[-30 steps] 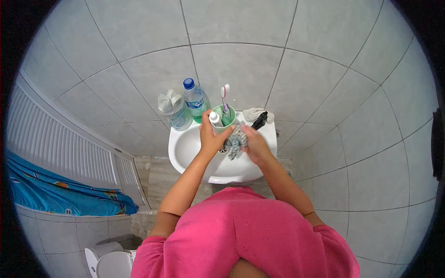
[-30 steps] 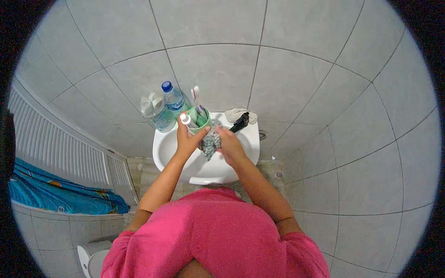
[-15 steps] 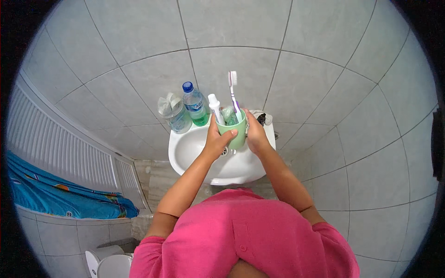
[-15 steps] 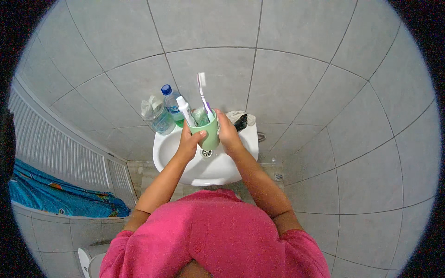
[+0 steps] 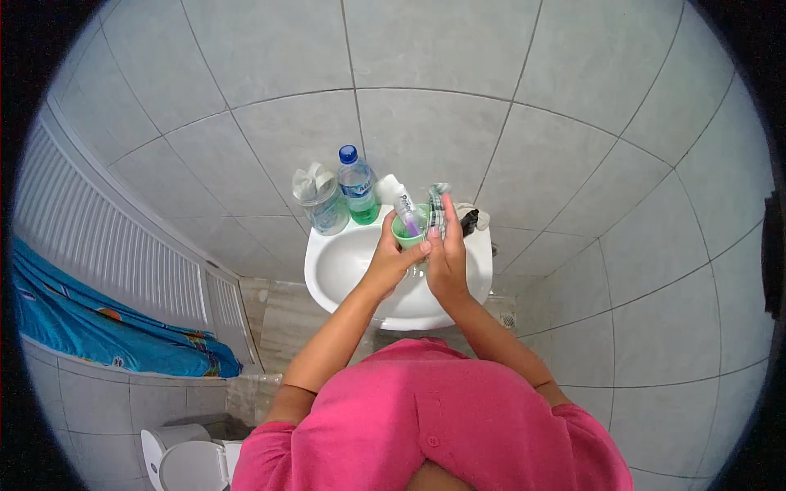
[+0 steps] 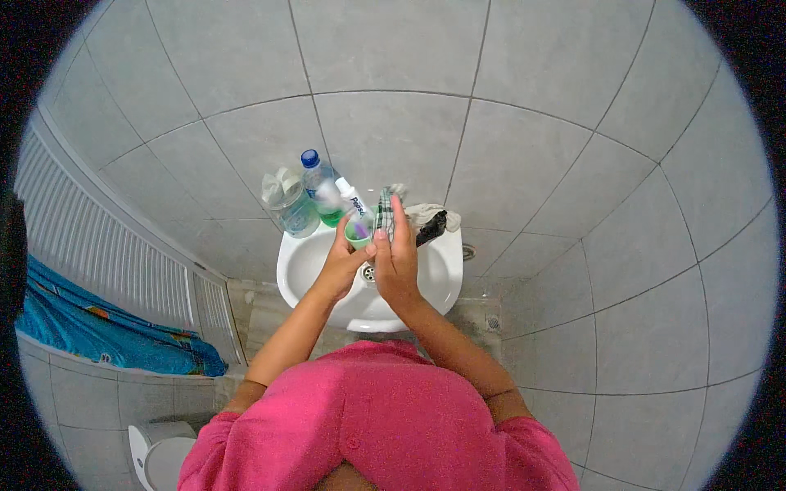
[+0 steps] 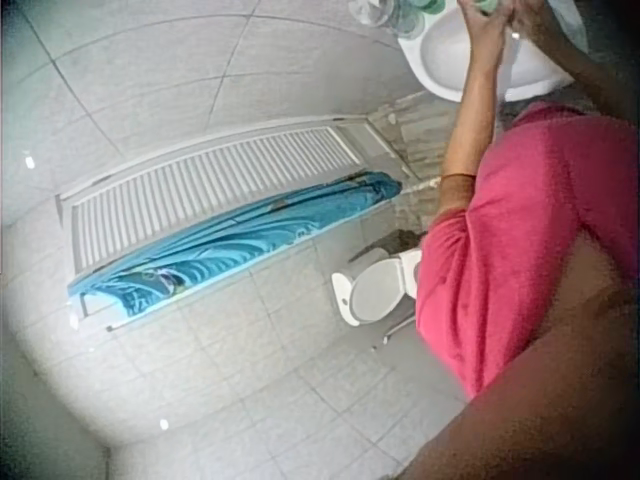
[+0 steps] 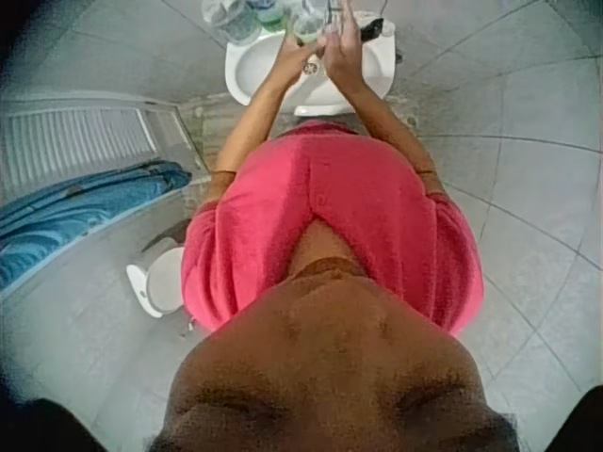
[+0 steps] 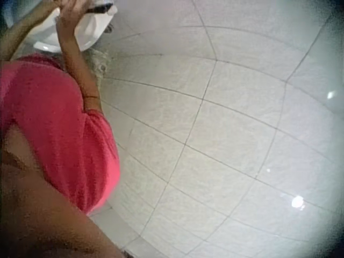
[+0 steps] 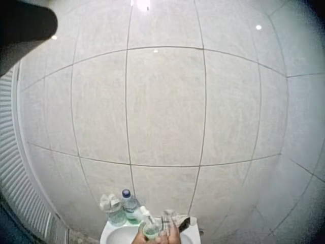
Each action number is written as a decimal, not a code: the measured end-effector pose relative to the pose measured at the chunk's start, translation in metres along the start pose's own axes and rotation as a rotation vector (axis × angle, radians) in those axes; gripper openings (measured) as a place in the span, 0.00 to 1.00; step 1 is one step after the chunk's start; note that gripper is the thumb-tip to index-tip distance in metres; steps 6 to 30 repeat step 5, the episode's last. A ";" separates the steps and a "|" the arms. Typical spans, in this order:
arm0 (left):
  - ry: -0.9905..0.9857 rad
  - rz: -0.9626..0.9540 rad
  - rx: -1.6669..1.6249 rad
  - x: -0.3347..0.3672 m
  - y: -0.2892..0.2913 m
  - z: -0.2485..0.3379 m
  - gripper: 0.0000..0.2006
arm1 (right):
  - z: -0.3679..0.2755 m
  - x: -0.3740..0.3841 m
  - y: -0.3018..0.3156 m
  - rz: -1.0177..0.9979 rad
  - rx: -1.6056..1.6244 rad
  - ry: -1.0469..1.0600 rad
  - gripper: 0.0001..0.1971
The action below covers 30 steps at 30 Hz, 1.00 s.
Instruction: The person cleans the bathroom by wiping the tiled walls and the shower faucet with a cloth. They repeatedly rinse the cloth at the sink and wring it out before continuing to wipe different sections of the wall and fixtures.
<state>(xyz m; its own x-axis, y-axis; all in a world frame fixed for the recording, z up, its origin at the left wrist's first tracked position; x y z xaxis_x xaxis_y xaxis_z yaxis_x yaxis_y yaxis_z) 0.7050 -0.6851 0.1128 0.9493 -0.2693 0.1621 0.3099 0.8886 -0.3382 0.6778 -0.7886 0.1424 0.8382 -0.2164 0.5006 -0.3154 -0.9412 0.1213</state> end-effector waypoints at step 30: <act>-0.244 0.020 0.190 -0.007 0.005 0.009 0.43 | 0.024 -0.009 -0.009 -0.178 0.329 -0.229 0.25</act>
Point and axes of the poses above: each hand's wrist, its own x-axis towards the middle knuckle, its own y-axis out of the back of the hand, z = x × y, the point moved 4 cm from there along x, towards the middle knuckle, and after that the axes turned 3 degrees about -y, right-handed, at the moved point
